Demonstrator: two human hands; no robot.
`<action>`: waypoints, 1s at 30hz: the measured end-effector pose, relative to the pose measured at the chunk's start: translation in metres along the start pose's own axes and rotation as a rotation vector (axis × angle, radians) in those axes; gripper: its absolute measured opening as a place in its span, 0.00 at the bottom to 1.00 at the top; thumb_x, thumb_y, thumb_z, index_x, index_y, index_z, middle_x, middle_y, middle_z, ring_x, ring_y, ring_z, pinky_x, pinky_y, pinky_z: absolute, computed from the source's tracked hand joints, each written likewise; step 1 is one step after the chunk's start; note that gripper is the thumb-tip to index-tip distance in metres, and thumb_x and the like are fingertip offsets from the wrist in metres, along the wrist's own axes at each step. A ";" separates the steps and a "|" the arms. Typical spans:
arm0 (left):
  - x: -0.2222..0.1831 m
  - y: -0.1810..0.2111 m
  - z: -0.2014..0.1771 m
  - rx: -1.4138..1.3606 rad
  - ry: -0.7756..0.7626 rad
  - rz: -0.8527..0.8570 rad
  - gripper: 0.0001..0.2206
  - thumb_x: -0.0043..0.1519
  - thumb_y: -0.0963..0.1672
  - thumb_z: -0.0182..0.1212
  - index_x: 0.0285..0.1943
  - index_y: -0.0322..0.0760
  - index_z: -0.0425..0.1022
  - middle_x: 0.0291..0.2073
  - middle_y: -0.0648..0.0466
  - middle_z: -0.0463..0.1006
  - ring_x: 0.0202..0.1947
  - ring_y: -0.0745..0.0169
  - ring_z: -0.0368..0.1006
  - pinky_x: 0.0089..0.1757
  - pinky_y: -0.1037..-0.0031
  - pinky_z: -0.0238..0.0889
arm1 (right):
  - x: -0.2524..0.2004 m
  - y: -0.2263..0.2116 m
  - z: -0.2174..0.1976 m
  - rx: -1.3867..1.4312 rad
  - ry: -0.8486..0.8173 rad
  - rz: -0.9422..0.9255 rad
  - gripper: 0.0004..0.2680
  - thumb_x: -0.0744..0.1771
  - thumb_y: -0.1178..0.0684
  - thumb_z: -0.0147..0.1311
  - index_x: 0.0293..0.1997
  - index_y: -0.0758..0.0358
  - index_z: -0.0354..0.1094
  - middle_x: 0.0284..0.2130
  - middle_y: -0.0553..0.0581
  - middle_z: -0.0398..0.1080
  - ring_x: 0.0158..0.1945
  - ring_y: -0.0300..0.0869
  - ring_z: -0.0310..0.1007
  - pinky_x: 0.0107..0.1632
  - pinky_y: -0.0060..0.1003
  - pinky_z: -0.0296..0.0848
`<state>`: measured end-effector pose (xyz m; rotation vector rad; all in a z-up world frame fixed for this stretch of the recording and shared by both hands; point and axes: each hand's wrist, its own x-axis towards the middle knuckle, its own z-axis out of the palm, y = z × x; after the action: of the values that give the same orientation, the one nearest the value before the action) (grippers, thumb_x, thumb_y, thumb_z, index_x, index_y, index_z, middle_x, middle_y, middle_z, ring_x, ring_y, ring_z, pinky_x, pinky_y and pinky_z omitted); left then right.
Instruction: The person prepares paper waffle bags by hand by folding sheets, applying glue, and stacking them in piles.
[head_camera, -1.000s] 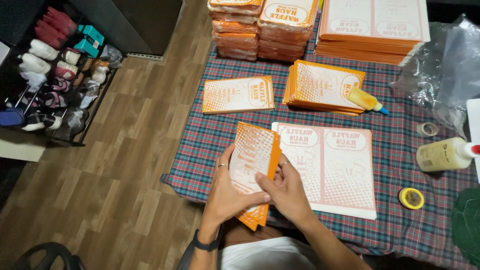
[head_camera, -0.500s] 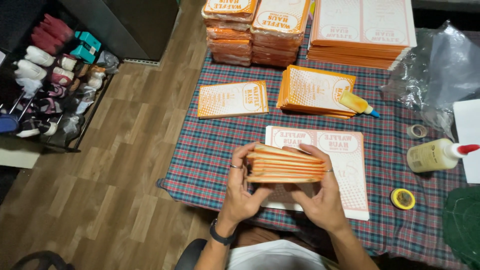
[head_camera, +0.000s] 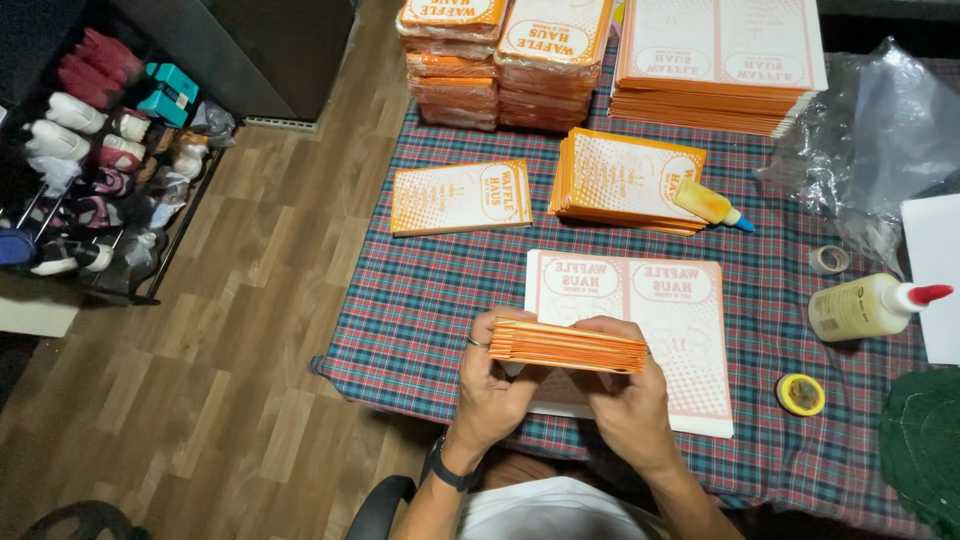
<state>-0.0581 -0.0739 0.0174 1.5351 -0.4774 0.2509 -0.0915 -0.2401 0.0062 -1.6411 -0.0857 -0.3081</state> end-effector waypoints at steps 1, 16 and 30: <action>-0.001 -0.001 0.001 -0.041 0.005 0.000 0.18 0.61 0.38 0.66 0.58 0.33 0.66 0.49 0.50 0.73 0.50 0.57 0.72 0.53 0.72 0.68 | -0.001 0.005 -0.002 -0.026 0.005 -0.011 0.12 0.65 0.64 0.60 0.53 0.68 0.68 0.46 0.57 0.72 0.51 0.42 0.75 0.55 0.32 0.74; -0.026 -0.015 -0.024 -0.241 0.331 -0.114 0.09 0.56 0.40 0.71 0.44 0.31 0.81 0.34 0.51 0.81 0.36 0.64 0.75 0.40 0.76 0.69 | -0.010 0.004 -0.024 0.030 -0.248 0.234 0.15 0.60 0.60 0.69 0.50 0.68 0.75 0.37 0.52 0.80 0.40 0.35 0.78 0.45 0.29 0.77; 0.024 -0.033 -0.083 -0.098 -0.032 -0.368 0.54 0.40 0.44 0.81 0.79 0.40 0.51 0.58 0.40 0.78 0.47 0.58 0.80 0.51 0.70 0.77 | 0.012 0.050 -0.100 0.189 -0.071 0.527 0.17 0.57 0.70 0.66 0.49 0.76 0.73 0.41 0.68 0.80 0.38 0.46 0.79 0.43 0.38 0.80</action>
<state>-0.0101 0.0042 0.0009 1.5018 -0.2212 -0.0818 -0.0832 -0.3451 -0.0324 -1.4266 0.2546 0.1577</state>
